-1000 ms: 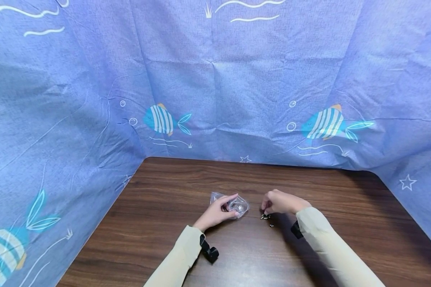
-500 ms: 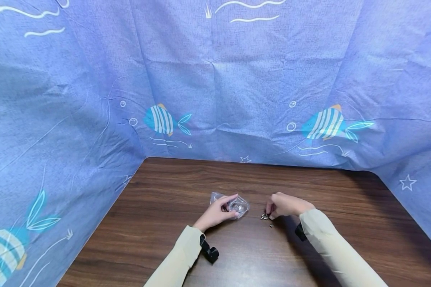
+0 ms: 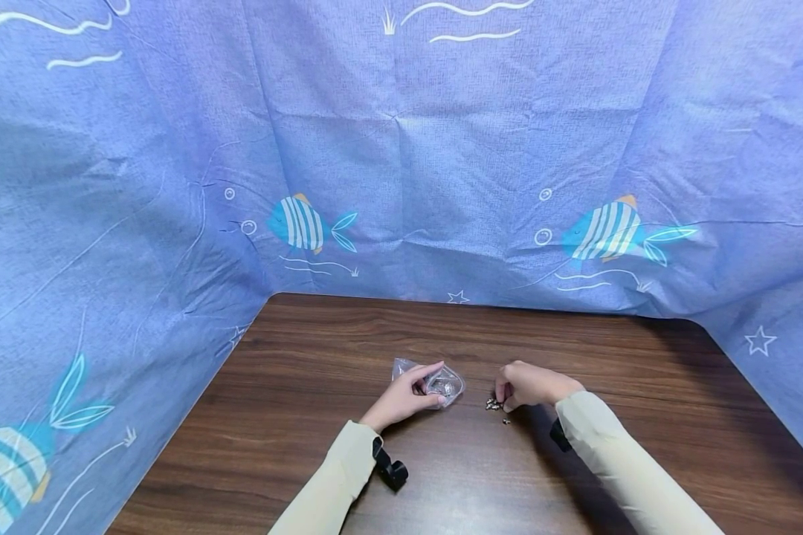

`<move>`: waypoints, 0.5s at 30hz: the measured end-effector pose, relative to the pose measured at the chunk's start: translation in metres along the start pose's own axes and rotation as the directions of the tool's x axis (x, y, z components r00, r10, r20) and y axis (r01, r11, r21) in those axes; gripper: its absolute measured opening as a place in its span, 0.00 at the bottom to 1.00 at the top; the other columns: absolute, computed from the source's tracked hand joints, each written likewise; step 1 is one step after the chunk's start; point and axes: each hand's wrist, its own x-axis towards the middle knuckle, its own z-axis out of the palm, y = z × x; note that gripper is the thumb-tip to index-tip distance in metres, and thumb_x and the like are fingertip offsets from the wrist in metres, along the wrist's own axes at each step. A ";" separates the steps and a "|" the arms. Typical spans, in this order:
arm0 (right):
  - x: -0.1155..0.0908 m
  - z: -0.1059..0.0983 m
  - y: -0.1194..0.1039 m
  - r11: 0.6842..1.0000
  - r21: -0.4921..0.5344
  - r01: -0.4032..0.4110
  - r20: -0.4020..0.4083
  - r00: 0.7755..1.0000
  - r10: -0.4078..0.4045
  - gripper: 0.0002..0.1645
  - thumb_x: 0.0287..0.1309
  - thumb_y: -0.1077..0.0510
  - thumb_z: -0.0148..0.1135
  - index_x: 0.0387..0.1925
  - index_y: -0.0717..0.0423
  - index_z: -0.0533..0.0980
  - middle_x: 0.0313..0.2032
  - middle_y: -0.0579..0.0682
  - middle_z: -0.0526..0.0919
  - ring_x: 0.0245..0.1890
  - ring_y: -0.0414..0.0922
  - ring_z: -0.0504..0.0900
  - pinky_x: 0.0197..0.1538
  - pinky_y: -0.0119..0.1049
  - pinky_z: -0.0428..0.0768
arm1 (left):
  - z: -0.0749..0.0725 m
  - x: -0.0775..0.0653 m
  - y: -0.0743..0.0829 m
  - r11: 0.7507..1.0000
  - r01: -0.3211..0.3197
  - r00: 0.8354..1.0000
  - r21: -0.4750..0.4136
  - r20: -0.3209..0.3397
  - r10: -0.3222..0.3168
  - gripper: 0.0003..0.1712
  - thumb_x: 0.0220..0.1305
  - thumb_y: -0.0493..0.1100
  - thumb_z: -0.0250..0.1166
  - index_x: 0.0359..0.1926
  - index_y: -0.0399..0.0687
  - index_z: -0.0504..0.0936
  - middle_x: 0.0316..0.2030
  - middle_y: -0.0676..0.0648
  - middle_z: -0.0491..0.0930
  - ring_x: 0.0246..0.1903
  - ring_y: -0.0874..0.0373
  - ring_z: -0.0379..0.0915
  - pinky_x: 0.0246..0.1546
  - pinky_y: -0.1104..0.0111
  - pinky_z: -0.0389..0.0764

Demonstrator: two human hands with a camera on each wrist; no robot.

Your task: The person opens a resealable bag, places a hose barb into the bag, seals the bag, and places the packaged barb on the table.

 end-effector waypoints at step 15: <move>0.002 0.000 0.000 0.999 -0.049 0.003 -0.007 1.000 -0.004 0.06 0.45 0.66 0.69 0.22 0.54 0.81 0.22 0.38 0.78 0.22 0.29 0.69 0.28 0.25 0.71 | 0.000 0.000 -0.001 1.000 0.000 1.000 -0.007 -0.001 0.000 0.38 0.56 0.48 0.71 0.67 0.51 0.69 0.39 0.47 0.76 0.33 0.62 0.68 0.33 0.74 0.71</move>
